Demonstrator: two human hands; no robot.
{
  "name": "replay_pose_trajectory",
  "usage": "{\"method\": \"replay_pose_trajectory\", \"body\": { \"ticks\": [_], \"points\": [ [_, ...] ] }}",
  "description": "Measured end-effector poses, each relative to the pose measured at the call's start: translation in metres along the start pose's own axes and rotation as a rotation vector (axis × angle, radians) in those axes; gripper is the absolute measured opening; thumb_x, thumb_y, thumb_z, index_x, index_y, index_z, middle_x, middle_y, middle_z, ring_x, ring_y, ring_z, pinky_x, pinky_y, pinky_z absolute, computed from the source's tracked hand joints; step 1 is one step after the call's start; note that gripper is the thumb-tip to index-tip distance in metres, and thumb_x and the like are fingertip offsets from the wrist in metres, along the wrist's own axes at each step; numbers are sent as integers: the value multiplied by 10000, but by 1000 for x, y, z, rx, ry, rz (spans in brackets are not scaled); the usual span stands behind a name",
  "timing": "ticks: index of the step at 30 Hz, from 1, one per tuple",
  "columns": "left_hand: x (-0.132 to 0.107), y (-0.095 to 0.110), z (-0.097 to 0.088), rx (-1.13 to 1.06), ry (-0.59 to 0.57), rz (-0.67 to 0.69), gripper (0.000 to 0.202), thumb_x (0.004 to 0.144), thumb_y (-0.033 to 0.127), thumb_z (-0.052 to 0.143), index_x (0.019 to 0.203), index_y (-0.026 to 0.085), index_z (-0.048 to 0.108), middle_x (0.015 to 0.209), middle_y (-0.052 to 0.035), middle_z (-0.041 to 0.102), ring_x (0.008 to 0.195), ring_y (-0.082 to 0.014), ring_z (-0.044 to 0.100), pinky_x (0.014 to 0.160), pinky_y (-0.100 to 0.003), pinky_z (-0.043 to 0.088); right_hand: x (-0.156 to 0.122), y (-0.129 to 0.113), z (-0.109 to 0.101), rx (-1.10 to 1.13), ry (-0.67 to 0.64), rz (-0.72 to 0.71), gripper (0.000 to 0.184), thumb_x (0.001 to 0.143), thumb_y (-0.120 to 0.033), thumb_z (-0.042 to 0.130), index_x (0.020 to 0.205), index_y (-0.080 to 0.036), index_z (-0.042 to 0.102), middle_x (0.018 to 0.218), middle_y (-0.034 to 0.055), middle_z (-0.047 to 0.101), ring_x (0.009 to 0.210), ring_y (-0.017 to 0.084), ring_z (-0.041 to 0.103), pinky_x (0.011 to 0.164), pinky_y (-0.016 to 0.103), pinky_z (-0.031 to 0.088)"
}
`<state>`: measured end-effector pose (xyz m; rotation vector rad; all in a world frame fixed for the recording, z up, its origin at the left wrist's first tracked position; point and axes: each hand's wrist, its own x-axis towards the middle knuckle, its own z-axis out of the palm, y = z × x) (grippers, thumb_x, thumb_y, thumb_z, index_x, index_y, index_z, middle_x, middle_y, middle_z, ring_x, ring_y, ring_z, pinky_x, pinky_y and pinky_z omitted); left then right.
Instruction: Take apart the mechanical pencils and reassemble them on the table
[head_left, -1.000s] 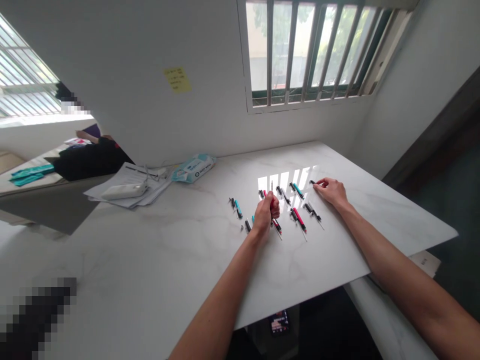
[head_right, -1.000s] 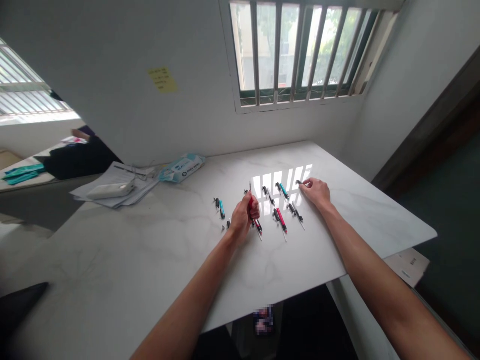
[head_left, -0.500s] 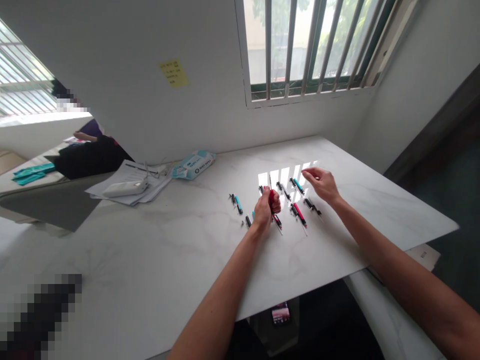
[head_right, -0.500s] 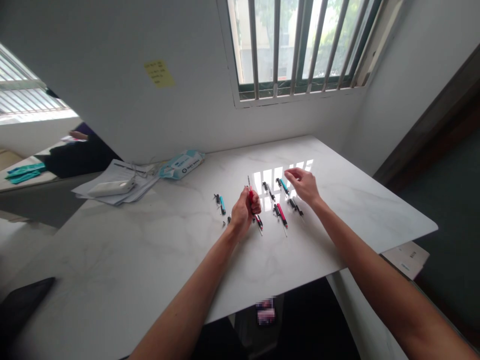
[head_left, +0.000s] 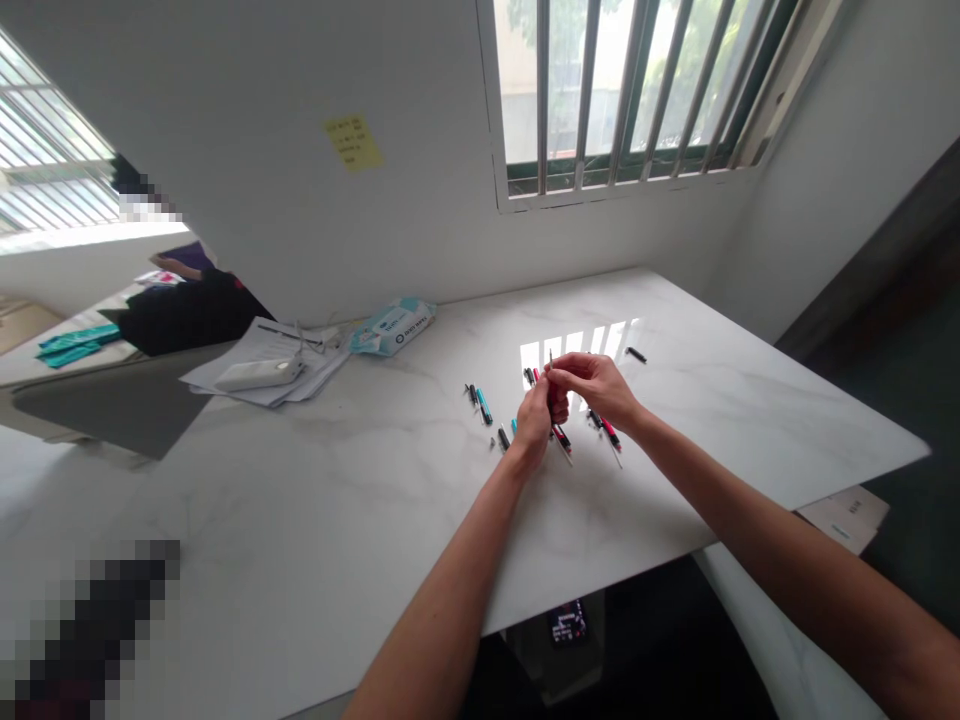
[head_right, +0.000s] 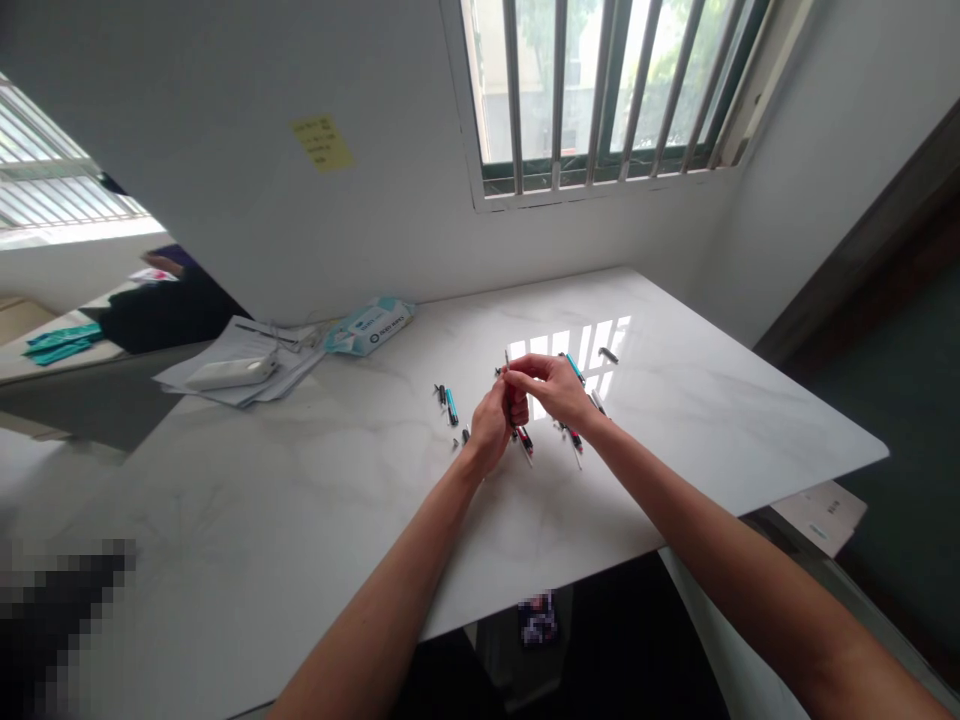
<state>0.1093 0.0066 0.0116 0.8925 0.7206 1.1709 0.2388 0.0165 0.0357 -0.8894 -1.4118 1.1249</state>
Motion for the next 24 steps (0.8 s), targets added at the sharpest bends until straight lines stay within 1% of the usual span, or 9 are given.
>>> {"method": "replay_pose_trajectory", "body": {
  "ticks": [2, 5, 7, 9, 11, 14, 16, 18, 24],
  "points": [
    [0, 1, -3, 69, -31, -22, 606, 858, 748, 632, 687, 187, 478, 611, 44, 345, 514, -74, 296, 477, -224, 230, 2, 0, -2, 68, 74, -2, 311, 807, -487, 836, 950, -215, 787, 827, 20, 746, 705, 147, 654, 685, 299, 556],
    [0, 6, -7, 148, -52, -41, 625, 844, 780, 616, 700, 181, 513, 594, 52, 341, 489, -65, 266, 466, -225, 184, 8, -2, -12, 200, 231, -13, 292, 794, -474, 851, 972, -256, 776, 1000, 27, 758, 827, 141, 671, 688, 257, 552],
    [0, 12, -10, 169, -24, -7, 603, 825, 757, 665, 718, 177, 538, 601, 60, 341, 486, -58, 257, 464, -226, 171, 13, -1, -22, 278, 302, -17, 283, 799, -476, 844, 989, -280, 768, 1037, 19, 755, 875, 138, 679, 697, 242, 552],
    [0, 18, -12, 185, 34, 66, 535, 803, 686, 748, 785, 171, 604, 619, 63, 367, 494, -54, 279, 469, -225, 198, 14, 3, -30, 279, 327, -23, 290, 800, -479, 844, 1005, -287, 775, 1004, 14, 757, 827, 129, 673, 687, 243, 549],
    [0, 24, -14, 215, 90, 141, 470, 780, 599, 820, 916, 168, 690, 648, 56, 436, 512, -56, 329, 485, -224, 258, 11, 10, -31, 186, 285, -28, 304, 795, -478, 855, 1008, -269, 793, 946, 20, 765, 759, 127, 659, 678, 260, 546],
    [1, 26, -17, 269, 115, 213, 473, 766, 524, 860, 1075, 180, 756, 714, 26, 563, 553, -65, 415, 528, -230, 346, 2, 19, -21, -8, 137, -46, 310, 804, -490, 851, 972, -232, 818, 876, 37, 778, 718, 148, 655, 668, 293, 537],
    [2, 25, -18, 287, 121, 247, 443, 770, 507, 860, 1060, 181, 782, 747, 2, 625, 582, -75, 461, 554, -234, 384, -3, 22, -13, -104, 41, -54, 322, 825, -508, 829, 973, -222, 825, 877, 46, 788, 717, 166, 664, 652, 305, 527],
    [3, 23, -19, 293, 145, 272, 402, 766, 506, 858, 985, 174, 801, 762, -21, 668, 604, -87, 497, 568, -238, 408, -6, 23, -9, -157, -12, -52, 342, 840, -524, 809, 994, -219, 826, 899, 55, 798, 723, 179, 676, 639, 310, 523],
    [6, 20, -22, 316, 179, 274, 369, 745, 501, 868, 896, 168, 816, 780, -48, 718, 632, -106, 540, 587, -248, 423, -7, 22, -11, -227, -23, -46, 364, 843, -549, 789, 992, -219, 823, 941, 73, 814, 767, 213, 722, 647, 326, 556]
  ]
}}
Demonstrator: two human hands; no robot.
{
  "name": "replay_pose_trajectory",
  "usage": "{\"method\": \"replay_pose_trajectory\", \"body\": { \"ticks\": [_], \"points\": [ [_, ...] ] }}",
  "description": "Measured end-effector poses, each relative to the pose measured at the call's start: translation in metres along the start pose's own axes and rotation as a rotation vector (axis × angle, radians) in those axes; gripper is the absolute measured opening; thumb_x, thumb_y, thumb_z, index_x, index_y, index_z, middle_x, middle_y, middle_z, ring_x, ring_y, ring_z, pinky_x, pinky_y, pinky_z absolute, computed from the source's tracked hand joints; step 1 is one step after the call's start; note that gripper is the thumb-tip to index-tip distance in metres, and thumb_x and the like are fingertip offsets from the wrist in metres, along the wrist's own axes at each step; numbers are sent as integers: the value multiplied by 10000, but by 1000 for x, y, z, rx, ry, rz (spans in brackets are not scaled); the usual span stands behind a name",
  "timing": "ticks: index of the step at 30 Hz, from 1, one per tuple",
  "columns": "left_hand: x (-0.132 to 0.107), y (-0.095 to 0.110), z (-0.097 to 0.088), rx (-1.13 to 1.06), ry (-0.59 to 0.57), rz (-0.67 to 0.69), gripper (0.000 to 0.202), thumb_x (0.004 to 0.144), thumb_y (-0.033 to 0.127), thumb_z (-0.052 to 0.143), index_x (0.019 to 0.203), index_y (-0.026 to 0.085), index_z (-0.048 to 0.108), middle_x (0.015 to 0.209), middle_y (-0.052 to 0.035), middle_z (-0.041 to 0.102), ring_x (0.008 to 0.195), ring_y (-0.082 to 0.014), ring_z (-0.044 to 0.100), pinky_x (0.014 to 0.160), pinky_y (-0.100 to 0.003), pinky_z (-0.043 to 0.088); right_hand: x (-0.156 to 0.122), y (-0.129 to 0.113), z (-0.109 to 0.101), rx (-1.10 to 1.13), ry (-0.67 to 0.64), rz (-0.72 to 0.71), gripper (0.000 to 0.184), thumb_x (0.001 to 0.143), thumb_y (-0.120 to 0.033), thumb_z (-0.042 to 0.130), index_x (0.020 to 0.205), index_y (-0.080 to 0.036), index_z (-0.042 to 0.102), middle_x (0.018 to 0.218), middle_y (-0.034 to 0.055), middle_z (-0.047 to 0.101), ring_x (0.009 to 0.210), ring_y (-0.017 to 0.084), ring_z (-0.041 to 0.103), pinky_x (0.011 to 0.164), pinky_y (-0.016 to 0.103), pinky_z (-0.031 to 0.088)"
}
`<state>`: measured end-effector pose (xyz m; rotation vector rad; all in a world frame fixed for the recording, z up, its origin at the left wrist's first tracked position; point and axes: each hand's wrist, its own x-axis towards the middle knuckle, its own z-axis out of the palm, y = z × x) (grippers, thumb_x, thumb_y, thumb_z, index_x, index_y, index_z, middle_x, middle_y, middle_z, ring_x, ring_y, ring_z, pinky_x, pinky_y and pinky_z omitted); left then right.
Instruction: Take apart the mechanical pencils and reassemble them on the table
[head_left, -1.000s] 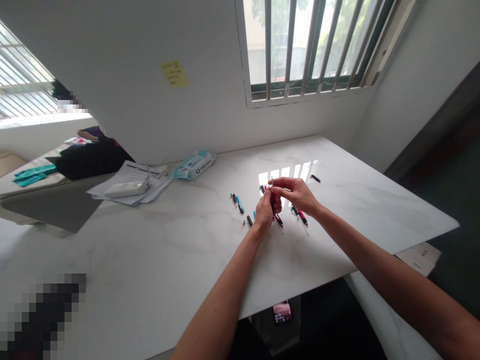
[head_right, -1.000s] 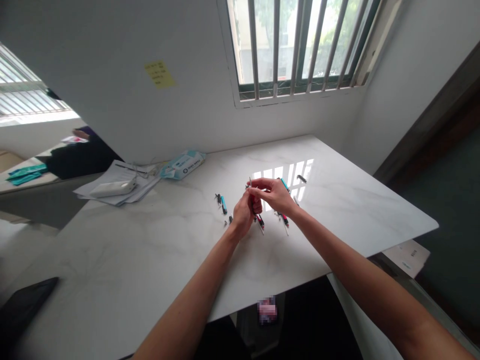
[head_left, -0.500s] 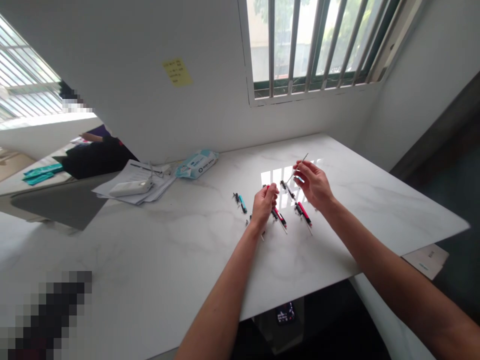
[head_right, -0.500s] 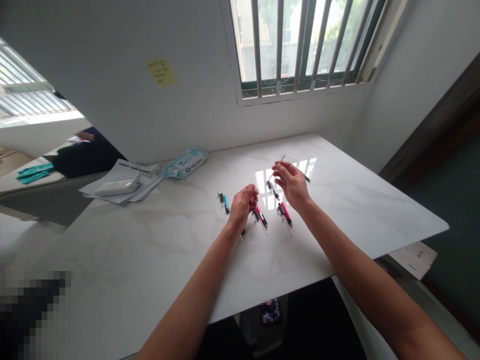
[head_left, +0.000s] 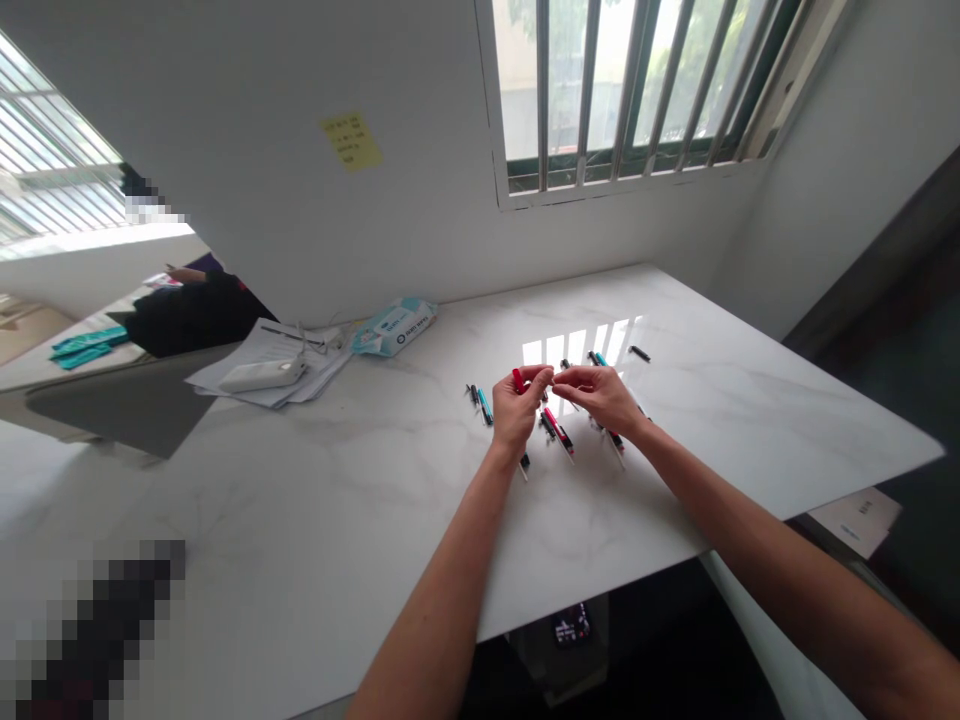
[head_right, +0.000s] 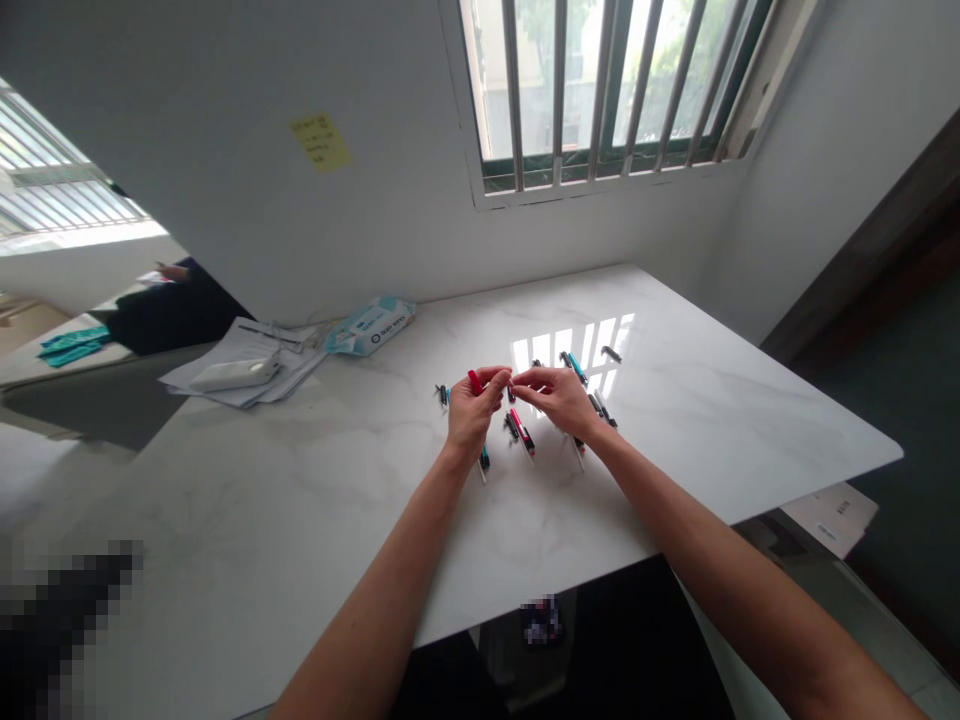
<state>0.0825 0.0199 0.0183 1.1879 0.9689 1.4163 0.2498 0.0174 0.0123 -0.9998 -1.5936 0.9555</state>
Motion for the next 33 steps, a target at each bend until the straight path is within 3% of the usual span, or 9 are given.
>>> {"method": "replay_pose_trajectory", "body": {
  "ticks": [5, 8, 11, 13, 16, 19, 21, 25, 33],
  "points": [
    [6, 1, -9, 9, 130, -13, 403, 737, 517, 871, 936, 173, 807, 788, -28, 695, 616, -89, 503, 577, -239, 404, 0, 2, -5, -130, -5, -38, 304, 860, -515, 776, 977, -236, 811, 937, 64, 808, 812, 222, 737, 710, 352, 593],
    [9, 1, -14, -7, 190, -38, 422, 743, 526, 859, 960, 169, 794, 808, -24, 688, 602, -77, 480, 564, -231, 389, 11, 3, -24, -224, -7, -64, 313, 852, -490, 785, 1023, -228, 781, 881, 55, 792, 783, 216, 732, 714, 365, 610],
    [8, 1, -13, 9, 159, -47, 418, 745, 501, 860, 996, 176, 781, 847, -32, 703, 613, -78, 499, 569, -227, 395, 27, 11, -64, -320, 91, -74, 295, 867, -476, 761, 996, -211, 764, 890, 66, 791, 793, 220, 739, 756, 395, 629],
    [5, 1, -10, 23, 118, -36, 424, 740, 477, 872, 1028, 187, 762, 853, -32, 713, 629, -86, 526, 579, -227, 406, 34, 23, -98, -406, 223, -31, 294, 869, -461, 747, 1000, -199, 766, 920, 80, 796, 812, 226, 744, 778, 403, 625],
    [1, 2, -4, 32, 84, -21, 405, 729, 464, 887, 980, 190, 726, 824, -29, 717, 648, -101, 563, 589, -231, 418, 32, 50, -147, -592, 405, 146, 292, 865, -407, 729, 1036, -176, 783, 953, 103, 805, 825, 230, 749, 824, 390, 600],
    [-2, 3, -1, 53, 64, -12, 366, 740, 465, 878, 899, 177, 717, 810, -38, 718, 661, -111, 578, 593, -238, 423, 20, 76, -175, -727, 493, 322, 285, 851, -382, 717, 1021, -169, 800, 939, 114, 808, 837, 239, 741, 842, 374, 566],
    [-2, 3, 0, 61, 51, -10, 354, 746, 463, 872, 886, 171, 728, 806, -41, 718, 661, -114, 578, 593, -241, 423, 15, 86, -181, -766, 453, 397, 272, 834, -375, 724, 1005, -183, 815, 922, 102, 810, 834, 236, 733, 837, 359, 548],
    [-2, 3, 1, 52, 47, -20, 347, 733, 453, 876, 874, 168, 735, 786, -35, 712, 652, -112, 569, 593, -243, 422, 14, 90, -176, -830, 365, 398, 249, 836, -367, 705, 974, -204, 834, 940, 90, 815, 865, 235, 727, 835, 334, 523],
    [-2, 1, 1, 55, 40, -38, 316, 752, 426, 856, 884, 164, 740, 815, -47, 721, 682, -118, 587, 611, -246, 430, 11, 90, -181, -848, 350, 392, 334, 892, -385, 632, 1022, -166, 848, 998, 137, 816, 910, 245, 723, 839, 321, 506]
  ]
}}
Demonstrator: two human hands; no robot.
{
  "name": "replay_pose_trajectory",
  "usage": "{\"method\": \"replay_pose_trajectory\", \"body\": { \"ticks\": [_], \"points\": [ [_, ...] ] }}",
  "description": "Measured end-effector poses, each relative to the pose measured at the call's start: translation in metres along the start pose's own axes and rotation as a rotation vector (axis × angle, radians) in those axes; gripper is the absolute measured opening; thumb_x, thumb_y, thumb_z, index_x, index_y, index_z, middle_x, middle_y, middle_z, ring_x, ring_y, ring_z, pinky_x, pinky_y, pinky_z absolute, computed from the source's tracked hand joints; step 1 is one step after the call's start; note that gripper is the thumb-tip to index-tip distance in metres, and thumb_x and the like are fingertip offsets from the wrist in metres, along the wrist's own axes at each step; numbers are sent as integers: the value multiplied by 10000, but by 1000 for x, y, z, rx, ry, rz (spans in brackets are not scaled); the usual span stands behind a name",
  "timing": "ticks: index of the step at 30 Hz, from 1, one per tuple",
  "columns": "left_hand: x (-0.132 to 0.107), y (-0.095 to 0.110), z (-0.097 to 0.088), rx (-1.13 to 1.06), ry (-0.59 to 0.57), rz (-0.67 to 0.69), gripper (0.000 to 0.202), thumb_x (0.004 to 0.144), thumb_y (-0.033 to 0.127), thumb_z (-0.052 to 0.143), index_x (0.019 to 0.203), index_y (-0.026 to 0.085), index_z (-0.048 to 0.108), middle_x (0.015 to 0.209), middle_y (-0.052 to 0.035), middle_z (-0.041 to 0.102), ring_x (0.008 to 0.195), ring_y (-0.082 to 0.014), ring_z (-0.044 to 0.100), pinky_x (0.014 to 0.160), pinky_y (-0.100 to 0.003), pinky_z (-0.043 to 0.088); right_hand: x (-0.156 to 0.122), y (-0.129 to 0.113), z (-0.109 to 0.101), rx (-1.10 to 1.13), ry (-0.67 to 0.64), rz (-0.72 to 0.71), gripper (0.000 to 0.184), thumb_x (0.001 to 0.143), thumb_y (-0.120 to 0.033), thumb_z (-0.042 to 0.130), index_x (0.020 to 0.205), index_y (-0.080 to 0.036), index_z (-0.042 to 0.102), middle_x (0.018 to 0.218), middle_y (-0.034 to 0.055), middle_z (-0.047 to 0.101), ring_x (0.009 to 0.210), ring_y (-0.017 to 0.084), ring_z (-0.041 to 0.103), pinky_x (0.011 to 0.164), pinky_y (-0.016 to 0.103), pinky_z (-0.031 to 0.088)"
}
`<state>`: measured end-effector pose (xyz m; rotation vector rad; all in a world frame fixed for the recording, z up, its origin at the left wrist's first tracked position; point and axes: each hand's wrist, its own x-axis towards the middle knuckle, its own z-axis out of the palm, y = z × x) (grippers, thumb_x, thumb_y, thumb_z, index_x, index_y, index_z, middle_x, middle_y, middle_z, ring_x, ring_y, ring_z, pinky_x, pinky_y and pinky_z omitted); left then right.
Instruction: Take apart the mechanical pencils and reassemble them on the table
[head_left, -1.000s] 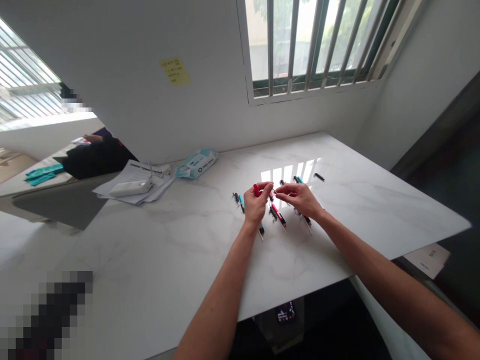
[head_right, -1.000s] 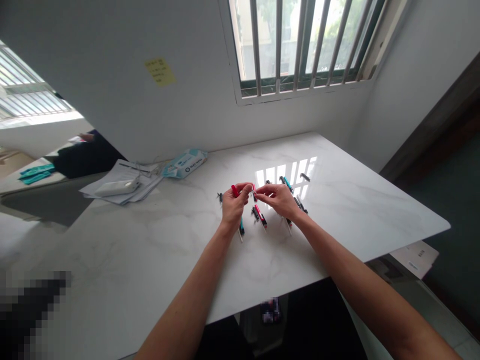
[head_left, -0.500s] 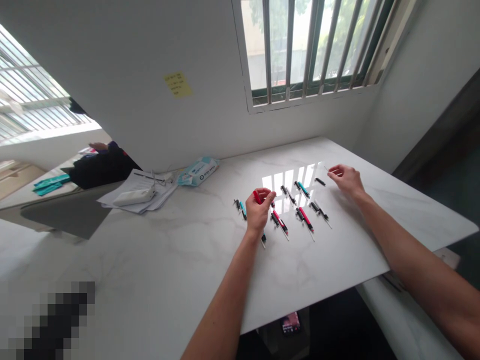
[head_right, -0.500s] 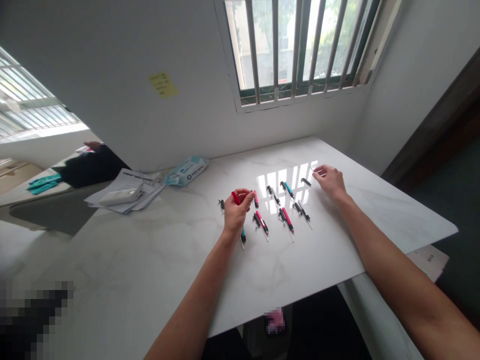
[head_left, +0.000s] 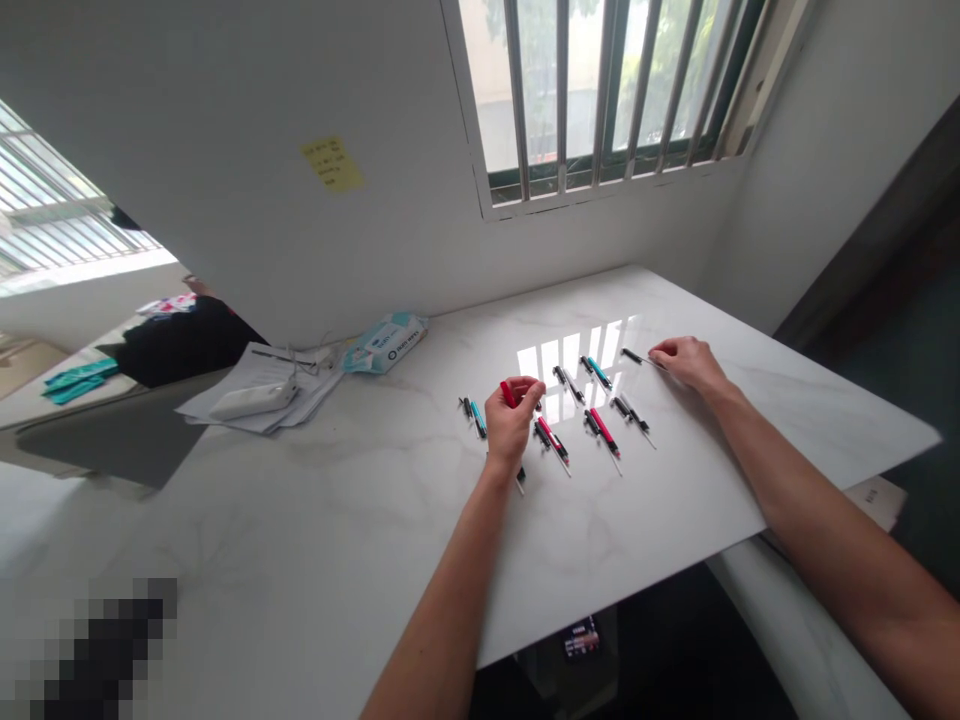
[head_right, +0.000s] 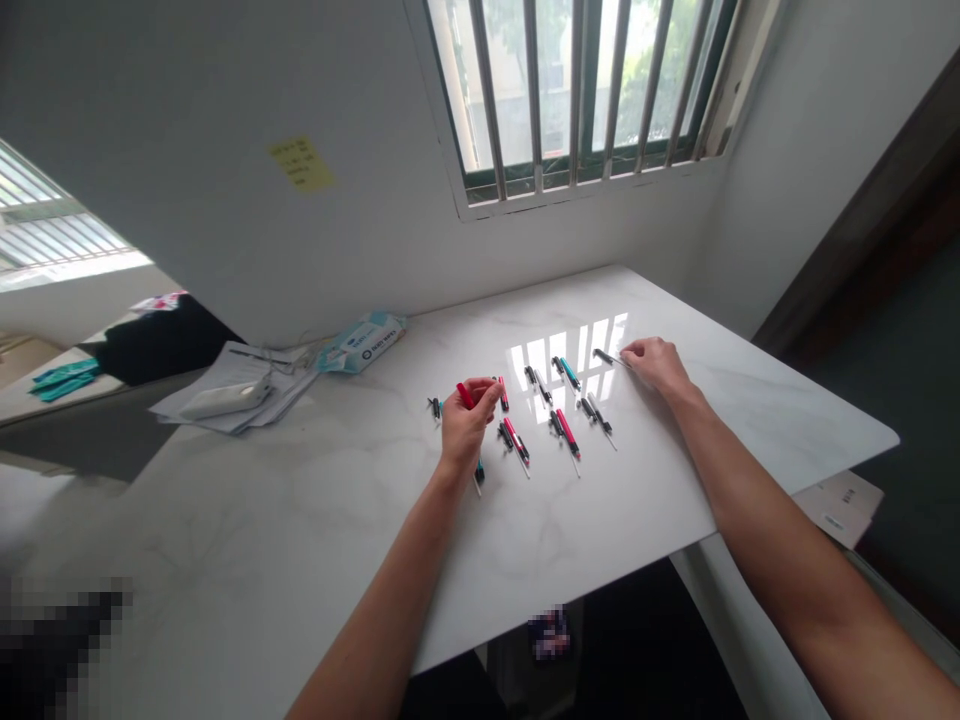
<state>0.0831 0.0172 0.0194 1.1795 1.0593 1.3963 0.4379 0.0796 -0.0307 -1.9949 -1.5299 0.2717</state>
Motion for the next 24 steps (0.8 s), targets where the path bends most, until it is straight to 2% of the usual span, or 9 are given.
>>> {"method": "replay_pose_trajectory", "body": {
  "ticks": [8, 20, 24],
  "points": [
    [-1, -1, 3, 10, -27, -1, 288, 755, 409, 850, 877, 172, 740, 824, -51, 724, 701, -128, 611, 623, -247, 444, -2, -3, 0, -19, -14, -4, 284, 848, -289, 668, 1044, -214, 860, 986, 107, 811, 817, 217, 706, 800, 313, 512],
    [-3, -5, 7, 4, -88, -6, 273, 752, 387, 843, 876, 167, 738, 818, -56, 722, 712, -134, 610, 637, -252, 452, -3, -6, 1, -6, -40, -25, 289, 863, -305, 644, 1040, -230, 860, 971, 94, 796, 795, 205, 675, 814, 325, 506],
    [-4, -5, 9, -2, -106, -27, 303, 743, 403, 848, 897, 171, 728, 822, -57, 724, 706, -134, 609, 637, -254, 451, -8, -26, 0, 154, 126, -116, 307, 860, -284, 646, 1093, -198, 827, 928, 83, 783, 775, 202, 679, 825, 351, 542]
  ]
}}
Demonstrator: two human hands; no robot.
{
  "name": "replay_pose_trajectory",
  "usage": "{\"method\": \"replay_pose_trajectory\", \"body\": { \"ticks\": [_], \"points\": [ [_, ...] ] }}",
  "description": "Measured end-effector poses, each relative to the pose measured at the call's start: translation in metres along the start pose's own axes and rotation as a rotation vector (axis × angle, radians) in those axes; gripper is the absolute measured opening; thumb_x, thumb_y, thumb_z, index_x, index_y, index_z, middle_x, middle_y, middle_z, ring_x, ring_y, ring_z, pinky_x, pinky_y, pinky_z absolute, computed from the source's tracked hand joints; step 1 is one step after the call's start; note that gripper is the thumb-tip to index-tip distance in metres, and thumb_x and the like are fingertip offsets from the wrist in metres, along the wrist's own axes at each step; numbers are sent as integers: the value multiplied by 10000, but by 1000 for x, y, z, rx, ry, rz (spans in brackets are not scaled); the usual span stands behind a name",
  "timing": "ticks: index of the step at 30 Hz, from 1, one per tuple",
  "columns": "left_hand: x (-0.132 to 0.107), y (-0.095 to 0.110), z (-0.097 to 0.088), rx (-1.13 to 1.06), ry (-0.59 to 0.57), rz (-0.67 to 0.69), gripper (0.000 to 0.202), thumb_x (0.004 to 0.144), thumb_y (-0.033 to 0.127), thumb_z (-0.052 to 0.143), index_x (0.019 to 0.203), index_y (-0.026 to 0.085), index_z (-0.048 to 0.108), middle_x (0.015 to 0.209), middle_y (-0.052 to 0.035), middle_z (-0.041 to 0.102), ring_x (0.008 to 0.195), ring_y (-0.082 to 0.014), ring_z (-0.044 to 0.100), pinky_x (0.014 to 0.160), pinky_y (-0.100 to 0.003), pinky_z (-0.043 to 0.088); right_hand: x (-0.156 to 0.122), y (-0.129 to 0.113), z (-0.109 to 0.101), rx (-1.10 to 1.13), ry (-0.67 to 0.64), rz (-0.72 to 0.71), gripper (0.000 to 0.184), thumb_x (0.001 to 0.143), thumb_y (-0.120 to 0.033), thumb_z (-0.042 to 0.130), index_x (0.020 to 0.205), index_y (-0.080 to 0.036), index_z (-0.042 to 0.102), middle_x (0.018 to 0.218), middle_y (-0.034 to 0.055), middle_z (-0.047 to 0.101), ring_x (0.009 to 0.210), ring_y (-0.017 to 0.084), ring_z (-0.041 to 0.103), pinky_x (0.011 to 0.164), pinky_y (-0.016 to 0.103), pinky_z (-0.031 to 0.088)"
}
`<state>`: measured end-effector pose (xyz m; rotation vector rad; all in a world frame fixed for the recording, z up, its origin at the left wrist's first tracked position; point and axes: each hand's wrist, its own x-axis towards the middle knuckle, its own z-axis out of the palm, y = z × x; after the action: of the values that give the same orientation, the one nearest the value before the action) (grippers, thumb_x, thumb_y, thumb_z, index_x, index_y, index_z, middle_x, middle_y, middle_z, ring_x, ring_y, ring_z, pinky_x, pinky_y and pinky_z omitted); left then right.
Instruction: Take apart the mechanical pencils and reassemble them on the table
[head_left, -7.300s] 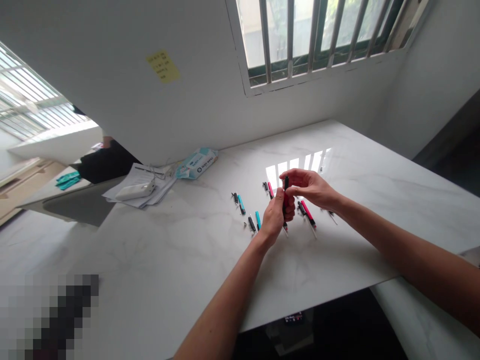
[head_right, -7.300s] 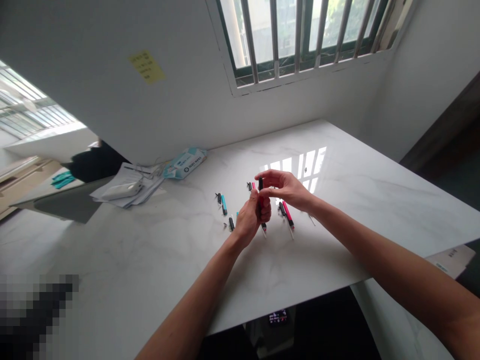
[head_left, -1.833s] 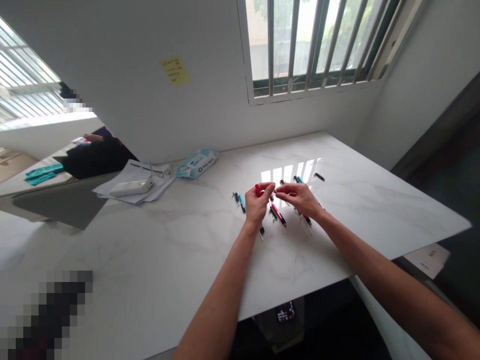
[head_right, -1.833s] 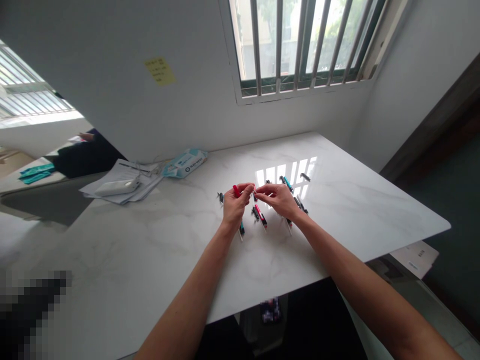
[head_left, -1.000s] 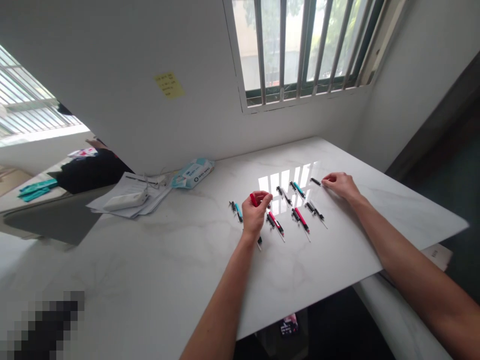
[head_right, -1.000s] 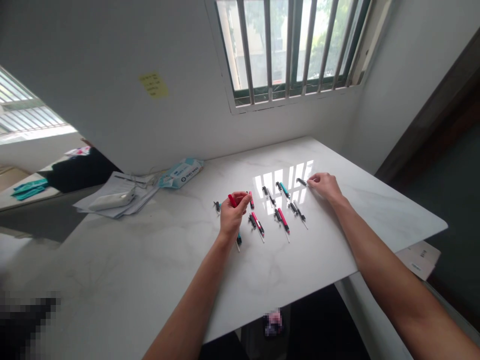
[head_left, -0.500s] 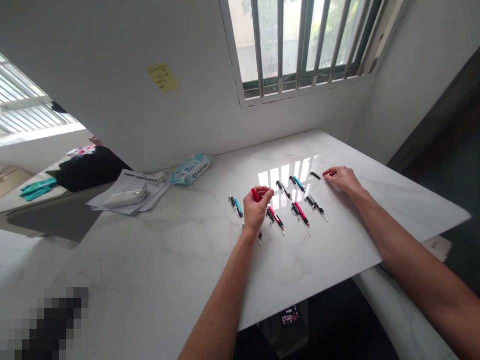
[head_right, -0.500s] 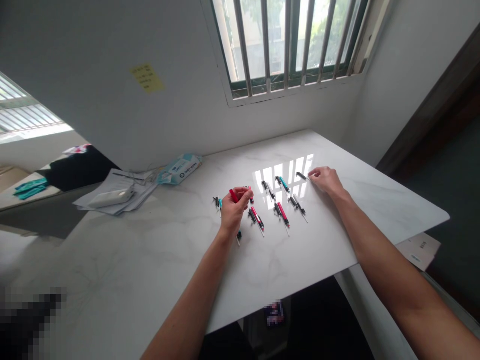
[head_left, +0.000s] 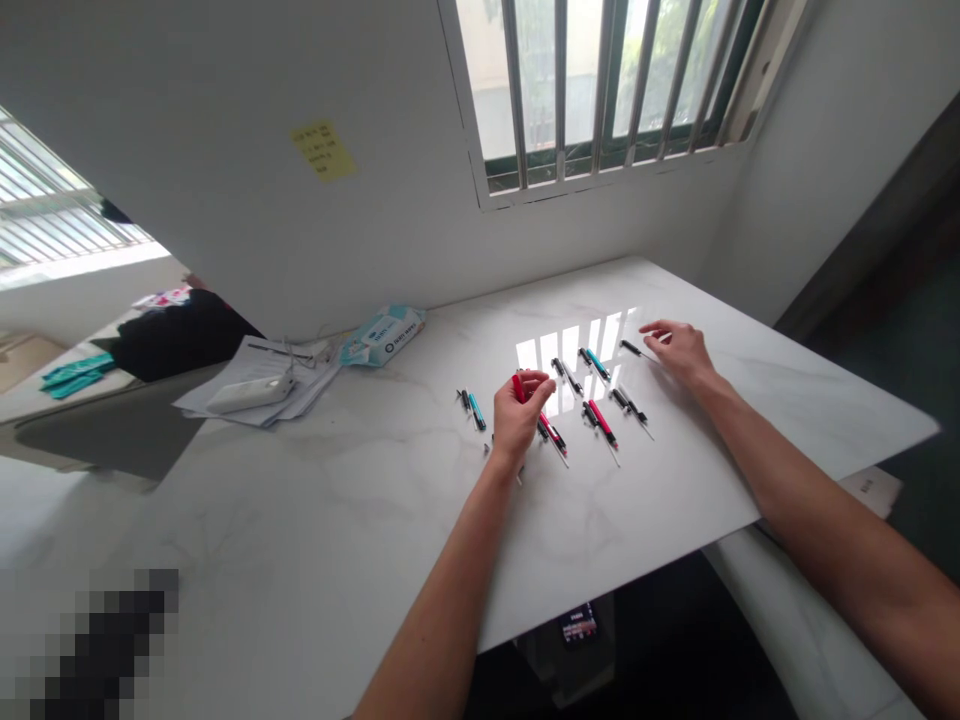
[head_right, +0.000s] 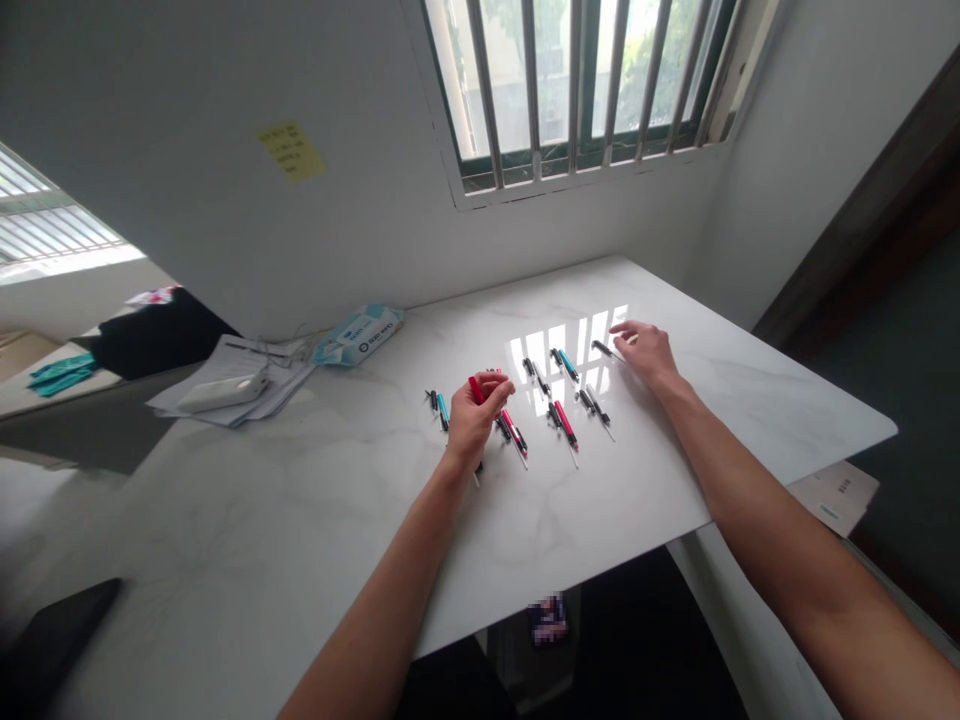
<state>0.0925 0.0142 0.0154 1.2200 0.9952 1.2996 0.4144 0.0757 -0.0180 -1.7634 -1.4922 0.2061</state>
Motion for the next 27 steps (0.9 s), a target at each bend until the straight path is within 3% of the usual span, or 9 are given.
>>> {"method": "replay_pose_trajectory", "body": {
  "ticks": [2, 5, 9, 11, 15, 20, 27],
  "points": [
    [-1, 1, 1, 1, -9, -10, 320, 743, 410, 850, 916, 176, 717, 825, -55, 724, 707, -135, 609, 637, -253, 450, -8, -23, 3, 160, 42, -155, 330, 871, -294, 643, 1147, -189, 792, 976, 78, 772, 775, 198, 679, 784, 359, 574],
    [-2, 3, 2, 14, -41, -18, 325, 747, 392, 848, 946, 182, 698, 835, -46, 715, 703, -128, 601, 622, -242, 438, -33, -70, 10, 350, -58, -424, 310, 871, -301, 682, 1164, -239, 764, 1086, 63, 747, 845, 207, 680, 759, 383, 606],
    [-2, 3, -1, -13, -120, -21, 371, 739, 385, 862, 976, 191, 652, 816, -14, 676, 670, -107, 564, 599, -224, 413, -75, -125, 21, 438, -184, -721, 420, 850, -203, 713, 1257, -306, 721, 1260, 75, 708, 1148, 263, 669, 949, 439, 597],
    [-1, 2, -3, -39, -137, -21, 399, 718, 389, 882, 946, 192, 621, 788, 1, 649, 667, -105, 556, 603, -221, 413, -90, -138, 27, 478, -250, -821, 419, 871, -177, 687, 1264, -320, 715, 1278, 66, 710, 1163, 258, 674, 993, 455, 588],
    [0, 0, -4, -56, -130, -39, 421, 692, 385, 903, 916, 197, 600, 721, 32, 591, 619, -95, 523, 582, -220, 398, -96, -139, 34, 506, -243, -781, 288, 915, -200, 672, 1166, -319, 748, 1174, 51, 753, 1045, 241, 714, 945, 448, 609],
    [0, 2, -5, -76, -120, -52, 439, 707, 435, 897, 933, 201, 602, 743, 13, 625, 623, -100, 542, 598, -229, 408, -88, -133, 29, 487, -244, -675, 175, 938, -285, 706, 1104, -295, 762, 1081, 51, 777, 944, 228, 729, 876, 424, 621],
    [1, 1, -7, -80, -174, -87, 526, 688, 463, 919, 994, 191, 589, 730, 5, 671, 598, -95, 526, 598, -227, 374, -88, -136, 25, 570, -276, -741, 149, 936, -271, 732, 1080, -267, 769, 1073, 46, 792, 938, 219, 753, 863, 402, 642]
  ]
}}
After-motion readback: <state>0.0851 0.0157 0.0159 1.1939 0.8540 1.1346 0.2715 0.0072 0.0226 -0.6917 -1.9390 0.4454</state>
